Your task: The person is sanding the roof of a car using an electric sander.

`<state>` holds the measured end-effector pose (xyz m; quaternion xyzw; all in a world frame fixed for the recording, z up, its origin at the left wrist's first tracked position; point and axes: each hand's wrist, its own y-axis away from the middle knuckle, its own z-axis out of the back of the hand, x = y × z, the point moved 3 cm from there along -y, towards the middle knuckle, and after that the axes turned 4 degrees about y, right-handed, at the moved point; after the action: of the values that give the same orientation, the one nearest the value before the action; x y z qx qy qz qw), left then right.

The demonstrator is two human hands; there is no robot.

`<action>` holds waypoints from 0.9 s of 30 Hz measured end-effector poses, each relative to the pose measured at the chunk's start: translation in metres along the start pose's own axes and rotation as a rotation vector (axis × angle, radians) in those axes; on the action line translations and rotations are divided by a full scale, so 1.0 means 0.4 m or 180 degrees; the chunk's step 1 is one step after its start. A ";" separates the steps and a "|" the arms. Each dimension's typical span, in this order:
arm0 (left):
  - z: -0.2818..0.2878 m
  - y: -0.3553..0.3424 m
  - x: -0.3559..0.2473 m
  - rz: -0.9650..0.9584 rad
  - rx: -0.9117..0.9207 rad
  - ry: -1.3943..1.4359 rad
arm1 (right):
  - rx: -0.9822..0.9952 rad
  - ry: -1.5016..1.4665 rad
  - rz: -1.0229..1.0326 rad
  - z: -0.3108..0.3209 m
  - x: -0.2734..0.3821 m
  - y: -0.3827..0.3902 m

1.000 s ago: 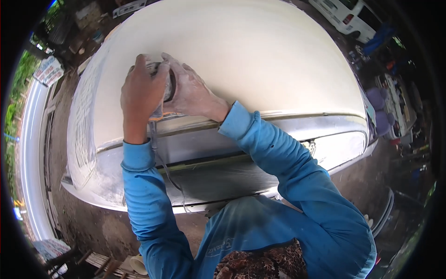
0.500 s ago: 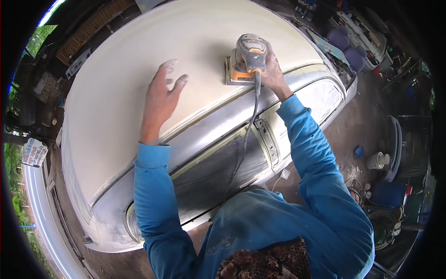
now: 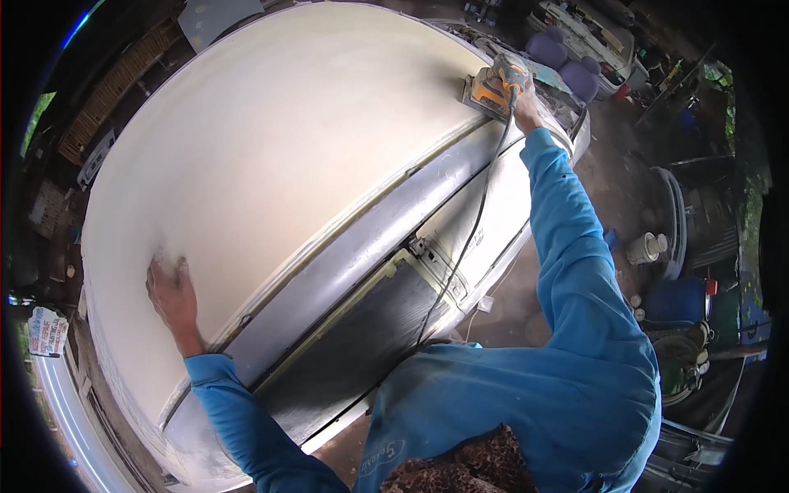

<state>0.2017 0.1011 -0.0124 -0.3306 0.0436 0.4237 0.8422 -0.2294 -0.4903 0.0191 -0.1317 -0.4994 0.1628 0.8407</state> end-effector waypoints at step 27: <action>-0.024 -0.007 0.015 0.0085 0.0817 -0.0748 | 0.2045 -0.0867 0.2749 -0.682 0.757 0.552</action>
<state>0.2095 0.0983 -0.0205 -0.1680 0.0030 0.4616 0.8711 0.1157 -0.1820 0.0484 -0.0393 -0.4294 0.6524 0.6233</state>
